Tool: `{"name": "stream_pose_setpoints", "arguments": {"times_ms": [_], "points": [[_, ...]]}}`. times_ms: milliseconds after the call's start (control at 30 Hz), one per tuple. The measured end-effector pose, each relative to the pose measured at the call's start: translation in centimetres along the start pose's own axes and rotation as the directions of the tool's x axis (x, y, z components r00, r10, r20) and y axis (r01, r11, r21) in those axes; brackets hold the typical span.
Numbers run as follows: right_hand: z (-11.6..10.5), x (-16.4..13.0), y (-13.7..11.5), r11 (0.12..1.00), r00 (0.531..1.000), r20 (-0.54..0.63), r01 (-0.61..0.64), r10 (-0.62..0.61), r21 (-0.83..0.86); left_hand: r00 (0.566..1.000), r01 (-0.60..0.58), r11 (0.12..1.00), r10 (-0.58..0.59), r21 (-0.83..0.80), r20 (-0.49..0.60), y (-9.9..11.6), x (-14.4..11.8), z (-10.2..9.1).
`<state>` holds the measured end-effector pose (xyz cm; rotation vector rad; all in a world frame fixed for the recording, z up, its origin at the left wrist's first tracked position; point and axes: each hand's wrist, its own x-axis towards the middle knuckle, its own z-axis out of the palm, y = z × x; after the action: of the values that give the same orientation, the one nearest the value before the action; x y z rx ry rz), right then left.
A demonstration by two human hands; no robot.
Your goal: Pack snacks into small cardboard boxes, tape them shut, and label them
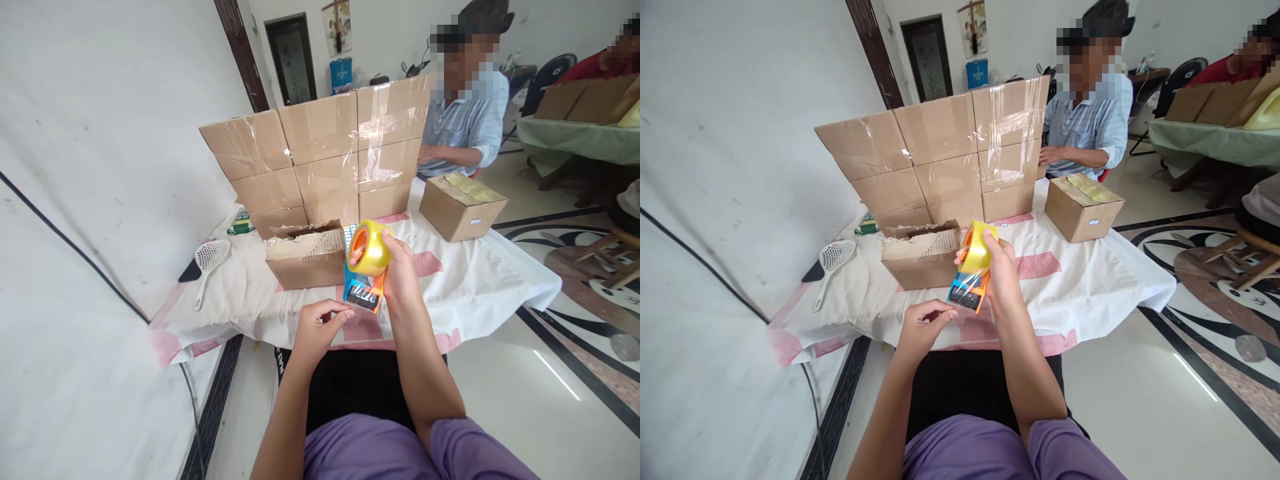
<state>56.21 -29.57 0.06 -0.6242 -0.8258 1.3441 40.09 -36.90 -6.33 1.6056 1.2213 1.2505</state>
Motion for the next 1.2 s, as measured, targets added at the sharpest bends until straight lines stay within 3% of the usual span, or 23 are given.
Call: {"name": "stream_pose_setpoints", "arguments": {"times_ms": [133, 300, 500, 633, 933, 1100, 1200], "points": [[-0.4, 0.0, 0.2, 1.0, 1.0, -0.011, 0.005, -0.005, 0.007, 0.996, 0.079, 0.993, -0.075, -0.086, 0.048, 0.8, -0.4, -0.2], [-0.3, -0.3, 0.2, 0.977, 0.982, 0.045, -0.187, 0.183, 0.104, 0.981, 0.121, 0.976, -0.09, -0.182, 0.169, 1.2, -1.2, -0.2], [-0.1, 0.2, 1.4, 0.881, 0.906, 0.065, -0.422, 0.419, 0.212, 0.996, -0.029, 0.995, 0.036, -0.095, 0.08, 0.3, -1.4, -0.6], [-0.5, 1.6, 2.9, 0.817, 0.864, 0.034, -0.488, 0.503, 0.306, 0.999, -0.013, 0.999, 0.016, -0.05, 0.051, 0.2, -1.3, -0.9], [-2.0, 2.4, 5.4, 0.775, 0.821, 0.017, -0.544, 0.57, 0.321, 0.983, 0.171, 0.973, -0.159, -0.152, 0.086, 0.2, -1.4, -0.3], [-1.7, 2.1, 5.9, 0.758, 0.798, -0.017, -0.566, 0.603, 0.324, 0.986, 0.138, 0.99, -0.134, -0.034, 0.101, 0.9, -2.4, -0.9], [-1.5, 1.5, 6.8, 0.759, 0.806, 0.023, -0.566, 0.591, 0.323, 0.986, 0.108, 0.994, -0.111, 0.033, 0.128, 1.0, -3.2, -1.6]]}}
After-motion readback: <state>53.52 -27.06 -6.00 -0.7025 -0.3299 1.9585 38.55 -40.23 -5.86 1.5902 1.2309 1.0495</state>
